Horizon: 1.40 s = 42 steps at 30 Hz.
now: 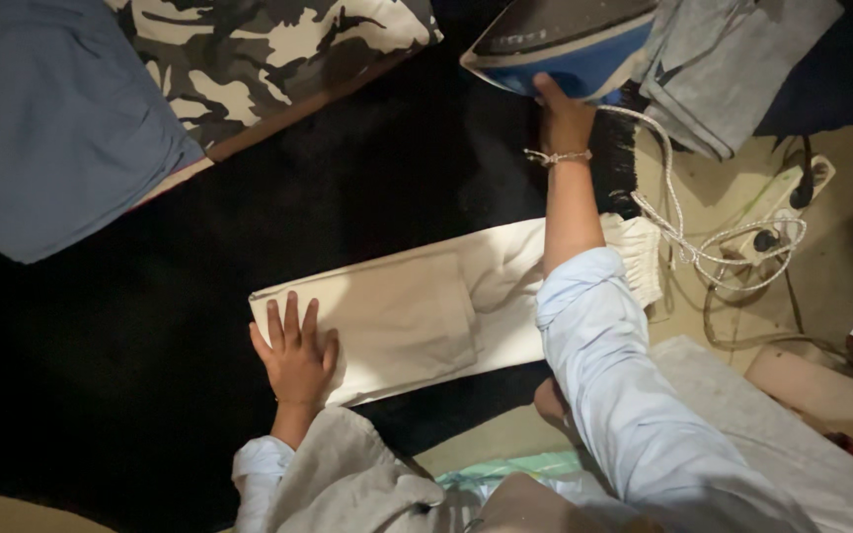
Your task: The person irons a white garment and then a light blue garment on a dark mat on the floor. They smooth the fabric, use a steam iron, fold the white garment, and place it aside before ironing the blue garment.
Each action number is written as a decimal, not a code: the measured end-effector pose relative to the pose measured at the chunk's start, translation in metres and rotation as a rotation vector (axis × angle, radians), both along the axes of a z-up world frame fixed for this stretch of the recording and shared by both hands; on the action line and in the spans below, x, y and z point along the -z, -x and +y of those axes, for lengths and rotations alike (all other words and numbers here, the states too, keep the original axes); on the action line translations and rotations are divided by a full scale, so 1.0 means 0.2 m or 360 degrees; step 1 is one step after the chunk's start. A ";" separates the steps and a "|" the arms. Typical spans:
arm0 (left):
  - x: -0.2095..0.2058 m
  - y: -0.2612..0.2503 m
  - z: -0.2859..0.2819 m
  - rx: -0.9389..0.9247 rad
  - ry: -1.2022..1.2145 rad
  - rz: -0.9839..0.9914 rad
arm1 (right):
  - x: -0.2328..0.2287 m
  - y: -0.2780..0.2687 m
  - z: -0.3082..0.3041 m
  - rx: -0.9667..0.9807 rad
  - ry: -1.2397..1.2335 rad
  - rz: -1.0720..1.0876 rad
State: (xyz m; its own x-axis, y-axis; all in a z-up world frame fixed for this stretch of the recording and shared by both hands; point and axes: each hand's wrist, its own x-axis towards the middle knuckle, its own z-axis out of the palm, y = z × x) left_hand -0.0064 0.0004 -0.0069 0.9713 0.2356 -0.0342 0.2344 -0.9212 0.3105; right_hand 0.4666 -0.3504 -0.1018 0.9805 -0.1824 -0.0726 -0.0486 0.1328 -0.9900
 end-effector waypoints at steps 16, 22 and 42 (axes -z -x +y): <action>-0.01 -0.01 0.00 -0.0016 0.0024 -0.0024 | -0.07 0.02 0.02 -0.0203 -0.0815 -0.0071; 0.00 0.01 0.01 0.0003 0.0010 -0.0029 | -0.10 0.02 -0.03 -0.0279 -0.1101 -0.0017; 0.00 0.00 -0.01 -0.0018 -0.0034 0.0006 | 0.04 -0.04 -0.17 -0.0056 -0.1183 -0.0003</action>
State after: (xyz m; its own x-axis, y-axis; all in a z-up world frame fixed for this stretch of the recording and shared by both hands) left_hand -0.0074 -0.0009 -0.0068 0.9684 0.2473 -0.0325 0.2459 -0.9249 0.2901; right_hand 0.4738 -0.3848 -0.1095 0.9851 -0.0540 -0.1631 -0.0640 0.7660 -0.6396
